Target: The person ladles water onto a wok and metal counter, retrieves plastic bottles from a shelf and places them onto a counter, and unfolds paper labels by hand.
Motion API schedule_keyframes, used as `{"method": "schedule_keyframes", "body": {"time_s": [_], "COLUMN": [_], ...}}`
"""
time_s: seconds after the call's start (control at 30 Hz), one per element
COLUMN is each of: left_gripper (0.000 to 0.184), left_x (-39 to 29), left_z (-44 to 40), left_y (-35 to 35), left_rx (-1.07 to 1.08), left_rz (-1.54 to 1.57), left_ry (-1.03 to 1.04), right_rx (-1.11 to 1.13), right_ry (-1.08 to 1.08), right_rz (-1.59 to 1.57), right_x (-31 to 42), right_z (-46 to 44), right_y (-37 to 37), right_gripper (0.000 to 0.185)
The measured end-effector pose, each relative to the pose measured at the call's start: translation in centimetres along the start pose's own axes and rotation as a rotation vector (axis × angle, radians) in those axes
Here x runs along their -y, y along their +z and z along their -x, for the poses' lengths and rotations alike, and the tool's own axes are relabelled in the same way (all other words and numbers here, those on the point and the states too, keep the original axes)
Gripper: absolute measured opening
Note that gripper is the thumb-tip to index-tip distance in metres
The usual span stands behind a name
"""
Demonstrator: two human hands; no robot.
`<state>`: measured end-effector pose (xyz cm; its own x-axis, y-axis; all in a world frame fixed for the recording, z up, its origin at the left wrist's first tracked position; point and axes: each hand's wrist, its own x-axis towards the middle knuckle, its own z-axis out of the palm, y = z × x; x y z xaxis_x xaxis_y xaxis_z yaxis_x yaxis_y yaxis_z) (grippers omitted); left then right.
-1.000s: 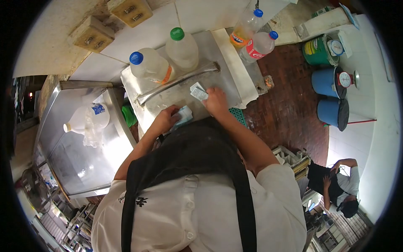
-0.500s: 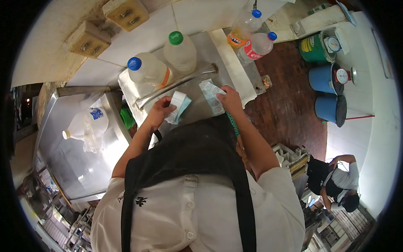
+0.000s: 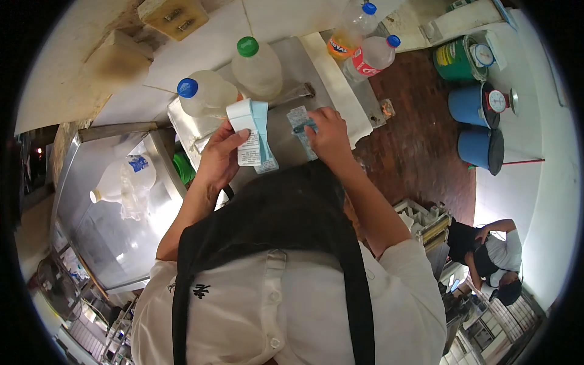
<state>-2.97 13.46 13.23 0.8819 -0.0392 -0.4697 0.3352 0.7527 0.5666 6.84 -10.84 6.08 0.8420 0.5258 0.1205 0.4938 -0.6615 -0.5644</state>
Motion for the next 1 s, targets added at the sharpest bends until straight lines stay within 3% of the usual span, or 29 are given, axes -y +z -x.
{"method": "schedule_keyframes", "body": {"time_s": [0.2,0.3,0.5,0.7,0.9,1.0], "left_gripper": [0.025,0.025,0.024,0.026,0.027,0.039], "left_x": [0.1,0.2,0.1,0.4,0.5,0.5], "left_z": [-0.3,-0.2,0.1,-0.1,0.0,0.0], "left_y": [0.5,0.5,0.9,0.7,0.4,0.4], "left_rx": [0.023,0.018,0.016,0.011,0.018,0.003], "left_rz": [-0.013,-0.014,-0.008,-0.011,0.001,-0.025], "left_ry": [0.046,0.044,0.036,0.036,0.048,0.059], "right_rx": [0.185,0.162,0.027,0.173,0.166,0.174], "right_ry": [-0.063,-0.106,-0.017,0.042,0.076,0.08], "right_rz": [0.394,0.292,0.166,0.228,0.255,0.266], "right_x": [-4.2,-4.5,-4.2,-5.5,-6.3,-6.4], "right_z": [1.6,2.0,0.8,-0.3,0.2,0.3], "right_y": [2.7,2.9,4.1,4.9,5.2,5.3], "right_gripper": [0.059,0.064,0.063,0.058,0.048,0.044]}}
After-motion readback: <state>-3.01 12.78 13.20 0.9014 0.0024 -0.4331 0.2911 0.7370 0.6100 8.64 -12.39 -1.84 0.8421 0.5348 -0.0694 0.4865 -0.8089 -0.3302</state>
